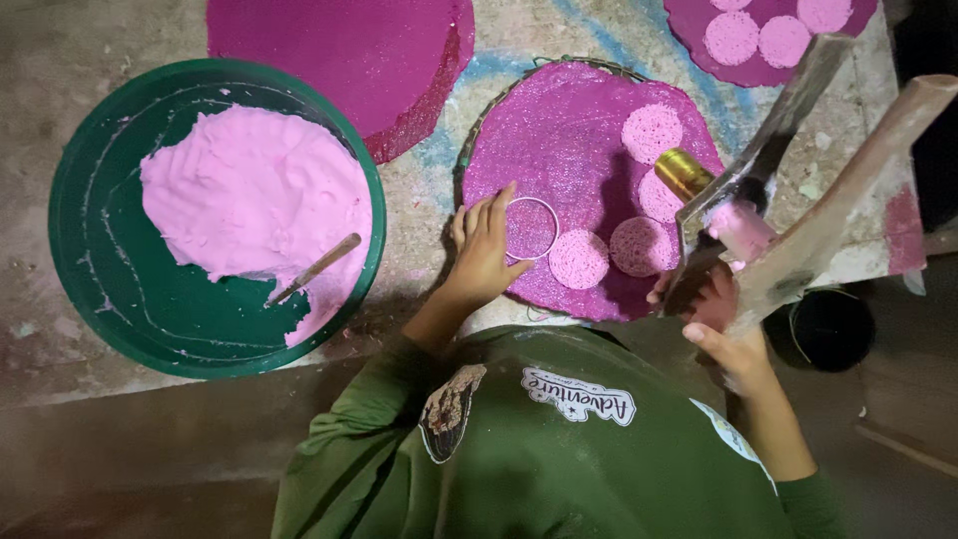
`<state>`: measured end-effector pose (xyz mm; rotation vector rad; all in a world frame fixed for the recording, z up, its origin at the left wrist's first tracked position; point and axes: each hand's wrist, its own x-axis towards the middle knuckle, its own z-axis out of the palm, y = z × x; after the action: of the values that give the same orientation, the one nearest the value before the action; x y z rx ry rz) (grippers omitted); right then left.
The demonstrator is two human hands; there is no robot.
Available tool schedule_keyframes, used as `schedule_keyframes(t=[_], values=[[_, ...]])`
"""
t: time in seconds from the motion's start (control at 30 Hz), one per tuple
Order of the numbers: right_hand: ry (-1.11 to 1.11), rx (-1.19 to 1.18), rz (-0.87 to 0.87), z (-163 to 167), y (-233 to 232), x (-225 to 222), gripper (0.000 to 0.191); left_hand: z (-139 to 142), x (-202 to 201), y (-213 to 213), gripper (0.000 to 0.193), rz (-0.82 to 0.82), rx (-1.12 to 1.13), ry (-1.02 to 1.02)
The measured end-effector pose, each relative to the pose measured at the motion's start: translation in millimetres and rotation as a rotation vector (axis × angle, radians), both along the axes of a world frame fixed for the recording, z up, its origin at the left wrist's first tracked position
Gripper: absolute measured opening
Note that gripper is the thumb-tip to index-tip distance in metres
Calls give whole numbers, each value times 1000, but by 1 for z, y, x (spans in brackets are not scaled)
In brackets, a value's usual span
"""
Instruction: The person repeatedly scoops pink paste from a green bowl into a handheld press, then presses the paste through a circular die onto a woven tray. The person uses a wooden stick to clear the press and repeats the cycle, accumulating multiple pink circular pads on the tray.
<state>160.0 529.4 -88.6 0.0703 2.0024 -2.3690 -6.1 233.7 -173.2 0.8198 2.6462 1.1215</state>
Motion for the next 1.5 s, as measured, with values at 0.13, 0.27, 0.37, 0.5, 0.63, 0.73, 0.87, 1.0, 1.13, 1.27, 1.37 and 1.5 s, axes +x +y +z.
schedule_keyframes(t=[0.13,0.27,0.37,0.5,0.63,0.73,0.87,1.0,1.13,1.27,1.37,1.5], values=[[32,249,132,2,6,-9,91,13,-14,3,124,-13,-17,-114],[-160,23,516,7,3,-33,100,41,-49,4,100,-184,959,-671],[-540,-78,738,17,-6,-53,103,61,-65,7,90,-549,1743,-1256],[-673,238,896,47,1,-85,97,66,-72,18,64,-827,1812,-998],[-718,502,918,73,11,-125,95,46,-81,31,25,-582,1941,-885],[-853,800,834,81,1,-146,97,26,-90,37,24,-547,2187,-985],[-781,928,752,83,-29,-158,94,7,-108,28,23,-632,2290,-949],[-680,975,676,78,-57,-160,85,-4,-121,10,24,-770,2291,-864],[-657,936,696,76,-65,-157,92,-15,-114,9,21,-787,2347,-887],[-754,959,610,84,-59,-155,86,-25,-108,32,20,-760,2386,-905],[-696,1095,590,91,-55,-157,85,-28,-117,48,20,-793,2400,-918],[-600,1130,510,90,-60,-160,76,-22,-141,49,21,-794,2313,-892]])
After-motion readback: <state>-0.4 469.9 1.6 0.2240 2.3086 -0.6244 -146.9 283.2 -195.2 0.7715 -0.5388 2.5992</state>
